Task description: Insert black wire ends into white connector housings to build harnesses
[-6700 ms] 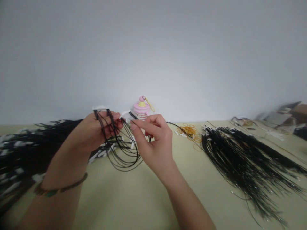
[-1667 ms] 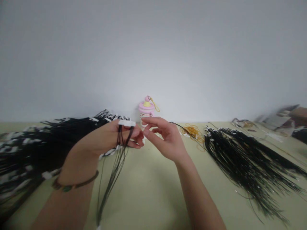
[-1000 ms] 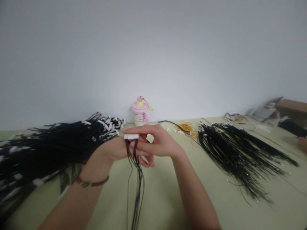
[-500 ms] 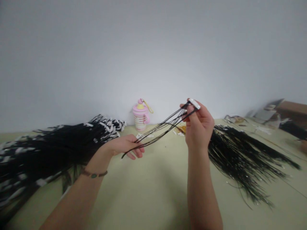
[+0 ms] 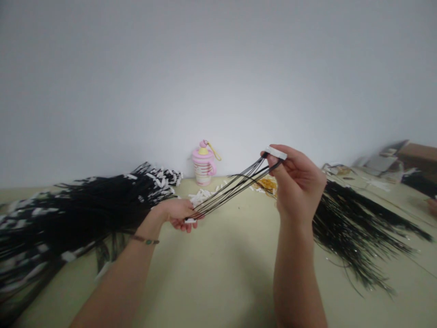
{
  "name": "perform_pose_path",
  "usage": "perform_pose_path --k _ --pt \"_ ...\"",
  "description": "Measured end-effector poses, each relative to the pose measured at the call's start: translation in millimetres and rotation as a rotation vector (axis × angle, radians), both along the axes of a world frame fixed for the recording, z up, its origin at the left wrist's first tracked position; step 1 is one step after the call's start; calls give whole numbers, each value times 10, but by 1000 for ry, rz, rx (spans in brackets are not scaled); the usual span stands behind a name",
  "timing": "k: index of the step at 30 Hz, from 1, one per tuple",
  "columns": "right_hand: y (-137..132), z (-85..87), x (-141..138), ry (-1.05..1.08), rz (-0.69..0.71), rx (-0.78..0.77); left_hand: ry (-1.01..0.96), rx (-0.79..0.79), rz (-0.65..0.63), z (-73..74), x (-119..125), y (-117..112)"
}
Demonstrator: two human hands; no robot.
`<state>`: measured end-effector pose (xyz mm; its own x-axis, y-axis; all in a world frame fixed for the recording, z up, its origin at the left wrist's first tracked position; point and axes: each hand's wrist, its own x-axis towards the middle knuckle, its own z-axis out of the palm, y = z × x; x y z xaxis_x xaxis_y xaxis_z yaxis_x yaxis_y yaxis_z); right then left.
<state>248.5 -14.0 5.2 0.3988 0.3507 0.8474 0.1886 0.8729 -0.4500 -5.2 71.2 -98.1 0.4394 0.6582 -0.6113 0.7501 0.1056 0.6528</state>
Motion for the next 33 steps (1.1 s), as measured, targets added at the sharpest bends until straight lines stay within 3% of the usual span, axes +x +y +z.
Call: perform_pose_path --k 10,17,22,25,28,33 --pt "28 -3 -60 38 -14 -48 35 -8 -208 -81 46 15" --pt "-6 19 -75 83 -84 42 -12 -89 -292 -177 171 -2" --pt "-4 14 -83 78 -117 15 -83 -80 -285 -212 214 -50" --pt "18 22 -100 133 -106 46 -150 -65 -264 -121 197 -94" --pt "45 42 -88 242 -95 67 -223 -52 -226 71 117 -141" --pt "99 54 20 297 -69 90 -377 28 -64 375 -194 -183"
